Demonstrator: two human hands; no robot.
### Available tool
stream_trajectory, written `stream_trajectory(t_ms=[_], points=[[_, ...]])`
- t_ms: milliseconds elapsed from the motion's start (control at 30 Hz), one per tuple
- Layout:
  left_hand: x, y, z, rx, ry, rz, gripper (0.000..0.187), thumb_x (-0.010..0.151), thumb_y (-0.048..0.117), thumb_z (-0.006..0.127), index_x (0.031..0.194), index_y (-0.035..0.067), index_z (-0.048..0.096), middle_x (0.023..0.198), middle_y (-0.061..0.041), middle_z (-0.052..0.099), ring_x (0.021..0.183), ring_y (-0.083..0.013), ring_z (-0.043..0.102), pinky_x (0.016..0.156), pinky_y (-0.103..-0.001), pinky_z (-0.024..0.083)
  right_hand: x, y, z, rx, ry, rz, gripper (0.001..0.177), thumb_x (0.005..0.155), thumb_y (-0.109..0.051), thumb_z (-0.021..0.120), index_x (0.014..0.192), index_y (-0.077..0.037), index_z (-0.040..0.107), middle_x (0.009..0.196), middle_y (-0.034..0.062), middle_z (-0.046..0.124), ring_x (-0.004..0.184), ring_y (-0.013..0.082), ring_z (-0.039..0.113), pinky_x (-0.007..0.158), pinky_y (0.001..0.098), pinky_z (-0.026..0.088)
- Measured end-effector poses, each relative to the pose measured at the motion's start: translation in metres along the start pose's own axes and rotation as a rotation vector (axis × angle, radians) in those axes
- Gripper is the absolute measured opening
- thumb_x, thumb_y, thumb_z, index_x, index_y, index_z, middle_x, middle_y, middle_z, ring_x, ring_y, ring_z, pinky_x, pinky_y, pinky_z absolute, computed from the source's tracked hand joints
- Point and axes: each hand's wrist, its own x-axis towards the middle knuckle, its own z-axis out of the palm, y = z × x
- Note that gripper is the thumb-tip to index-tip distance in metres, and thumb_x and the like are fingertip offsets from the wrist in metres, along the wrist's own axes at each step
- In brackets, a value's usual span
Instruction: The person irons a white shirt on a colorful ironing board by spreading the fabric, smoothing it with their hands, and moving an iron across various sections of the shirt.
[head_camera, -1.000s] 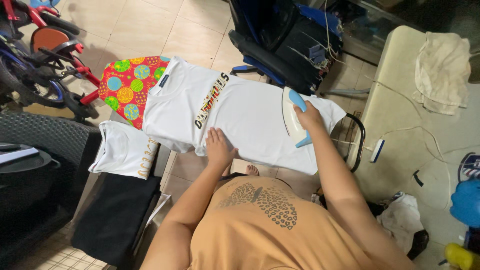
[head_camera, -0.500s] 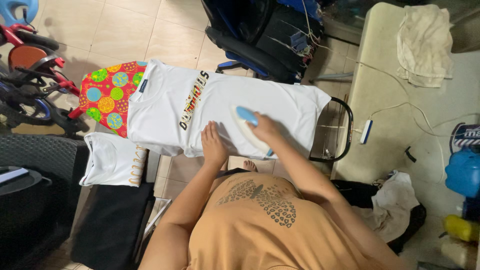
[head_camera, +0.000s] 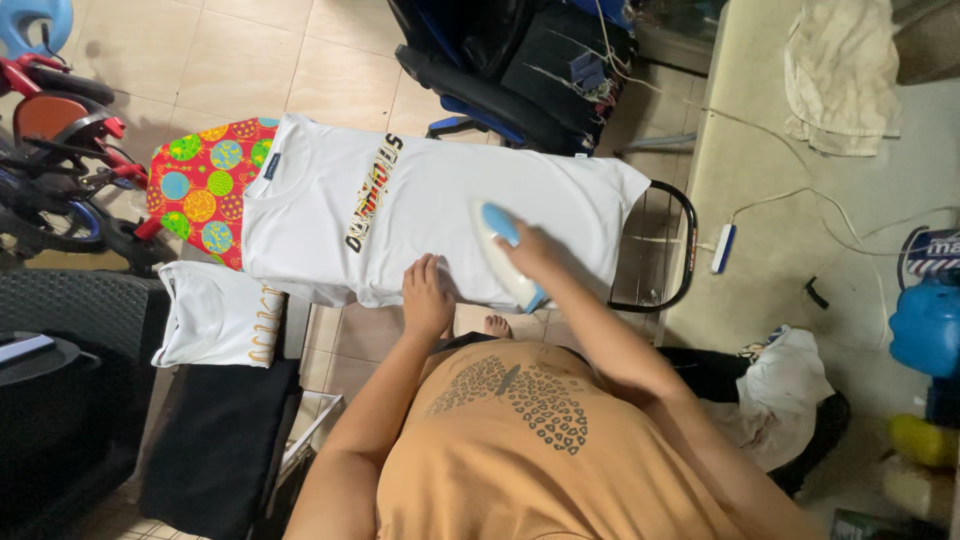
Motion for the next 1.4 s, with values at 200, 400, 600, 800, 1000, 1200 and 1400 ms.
stream_trajectory(t_ms=[200,400,600,800,1000,1200,1400], points=[[-0.001,0.003,0.019,0.123,-0.024,-0.011,0.064,0.073,0.003,0.060,0.135,-0.008,0.051,0.146,-0.024,0.050,0.137,-0.0431,0.042,0.118,-0.056,0.030,-0.017,0.012,0.004,0.102,0.085,-0.086,0.061,0.094,-0.047,0.065,0.144,-0.013,0.054,0.116,0.0230,0.068,0.104,0.0401,0.069,0.089,0.0491,0.055],[-0.002,0.005,0.029,0.194,-0.036,-0.062,0.062,0.074,0.005,0.059,0.134,-0.008,0.051,0.148,-0.025,0.048,0.138,-0.0435,0.040,0.115,-0.061,0.025,0.017,0.081,-0.043,0.143,0.267,0.057,0.065,0.094,-0.047,0.064,0.145,-0.009,0.050,0.121,0.0232,0.067,0.109,0.0408,0.065,0.092,0.0494,0.052],[0.001,0.004,0.036,0.196,-0.016,-0.092,0.057,0.077,0.007,0.059,0.132,-0.004,0.053,0.147,-0.023,0.049,0.136,-0.0432,0.042,0.115,-0.059,0.027,-0.003,0.150,-0.070,0.375,0.271,0.289,0.055,0.097,-0.052,0.060,0.133,-0.012,0.060,0.096,0.0183,0.072,0.075,0.0340,0.072,0.078,0.0476,0.055],[-0.001,0.000,0.046,0.257,0.060,-0.050,0.053,0.078,0.007,0.059,0.129,-0.004,0.055,0.145,-0.022,0.051,0.134,-0.0424,0.046,0.111,-0.059,0.030,-0.017,0.241,-0.087,0.751,0.490,0.306,0.040,0.096,-0.039,0.070,0.111,-0.003,0.061,0.069,0.0107,0.063,0.048,0.0204,0.060,0.044,0.0362,0.051],[-0.005,-0.005,0.049,0.233,0.119,-0.016,0.050,0.078,0.006,0.059,0.128,-0.003,0.058,0.142,-0.023,0.055,0.129,-0.0429,0.050,0.110,-0.056,0.036,0.029,0.279,-0.073,0.871,0.523,0.306,0.036,0.095,-0.037,0.071,0.105,-0.005,0.059,0.065,0.0101,0.061,0.045,0.0189,0.059,0.042,0.0363,0.051],[0.004,-0.018,0.028,0.019,0.100,-0.128,0.046,0.079,0.009,0.064,0.125,0.005,0.063,0.130,-0.019,0.063,0.120,-0.0414,0.055,0.103,-0.049,0.044,0.031,0.297,-0.072,0.642,0.668,0.171,0.040,0.088,-0.030,0.081,0.110,-0.003,0.061,0.079,0.0126,0.066,0.068,0.0306,0.066,0.062,0.0449,0.054],[0.042,-0.076,-0.010,0.047,0.219,-0.289,0.047,0.076,0.020,0.075,0.120,0.007,0.065,0.120,-0.019,0.063,0.114,-0.0413,0.055,0.101,-0.050,0.044,-0.012,0.226,-0.052,0.156,0.893,-0.025,0.053,0.082,-0.020,0.082,0.130,-0.005,0.063,0.138,0.0208,0.055,0.128,0.0427,0.047,0.111,0.0489,0.040]])
